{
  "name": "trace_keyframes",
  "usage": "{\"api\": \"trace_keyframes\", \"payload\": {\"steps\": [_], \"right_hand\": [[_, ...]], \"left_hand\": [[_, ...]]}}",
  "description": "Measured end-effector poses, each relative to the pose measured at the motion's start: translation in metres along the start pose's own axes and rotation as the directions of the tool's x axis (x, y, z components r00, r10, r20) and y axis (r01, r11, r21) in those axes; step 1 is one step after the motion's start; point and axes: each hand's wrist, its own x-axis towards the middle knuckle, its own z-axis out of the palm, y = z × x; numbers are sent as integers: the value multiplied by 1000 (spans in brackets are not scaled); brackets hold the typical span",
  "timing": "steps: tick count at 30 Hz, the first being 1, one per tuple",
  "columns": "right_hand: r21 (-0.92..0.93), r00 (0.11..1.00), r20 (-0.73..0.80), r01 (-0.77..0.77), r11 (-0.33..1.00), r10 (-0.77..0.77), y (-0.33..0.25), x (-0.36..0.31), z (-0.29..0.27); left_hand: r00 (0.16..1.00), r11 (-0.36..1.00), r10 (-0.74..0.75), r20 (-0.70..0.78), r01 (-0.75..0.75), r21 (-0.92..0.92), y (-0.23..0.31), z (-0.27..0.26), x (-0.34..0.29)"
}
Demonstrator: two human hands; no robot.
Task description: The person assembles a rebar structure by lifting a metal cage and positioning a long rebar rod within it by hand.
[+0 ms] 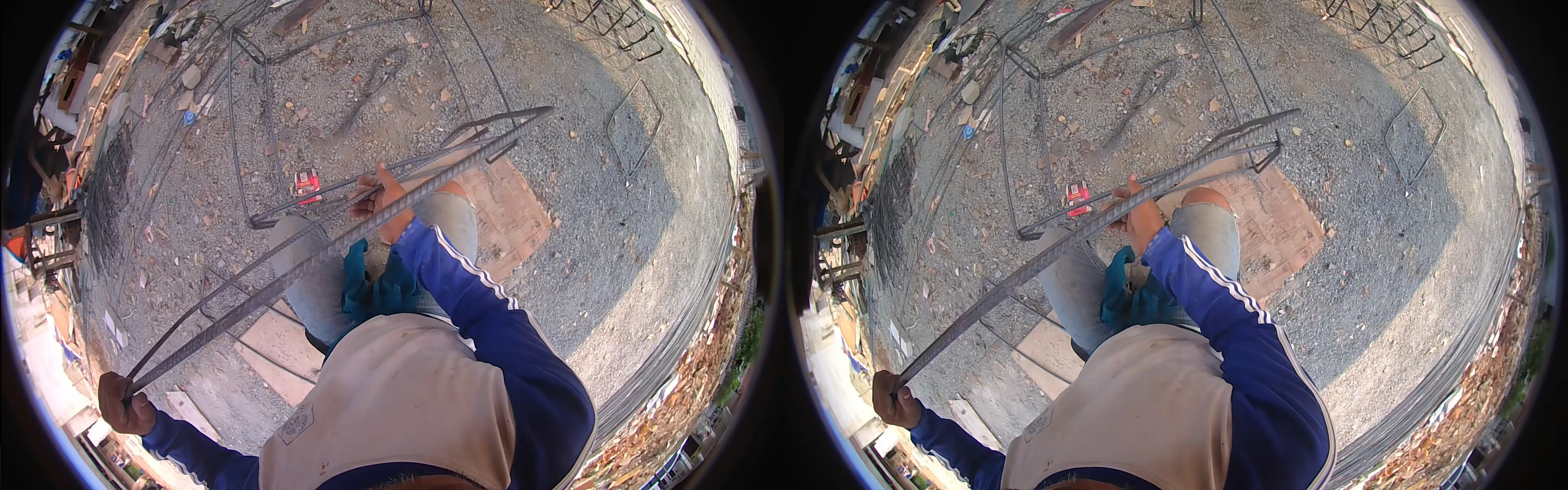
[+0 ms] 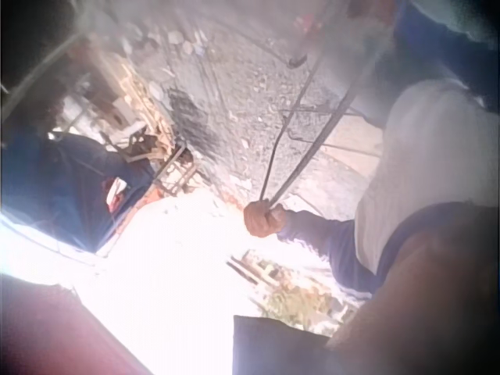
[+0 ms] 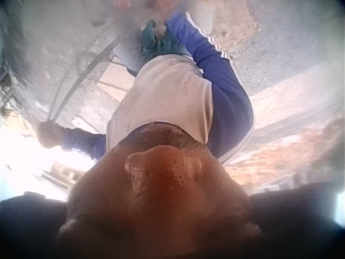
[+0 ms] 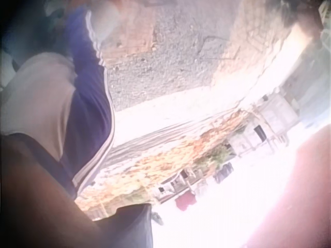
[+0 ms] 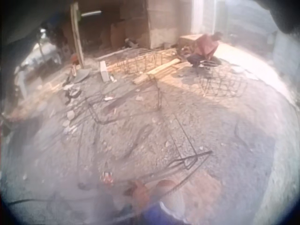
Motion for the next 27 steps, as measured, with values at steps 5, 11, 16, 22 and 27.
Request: {"api": "trace_keyframes", "payload": {"steps": [5, 11, 16, 22, 27], "right_hand": [[115, 998, 31, 46, 992, -50, -1, 9, -1], [366, 965, 233, 28, 930, -121, -12, 24, 10], [345, 956, 273, 8, 939, -108, -12, 46, -16], [236, 939, 337, -16, 972, -66, -14, 47, -29], [102, 926, 378, -67, 993, 24, -18, 52, -38]], "left_hand": [[989, 991, 116, 94, -121, 57, 34, -6, 11], [963, 982, 122, 240, -152, 111, 34, -7, 16], [903, 995, -14, 430, -32, 99, 23, 36, -6], [773, 962, -272, 573, 223, 155, 27, 73, -79], [669, 915, -396, 629, 346, 208, 43, 94, -130]]}}
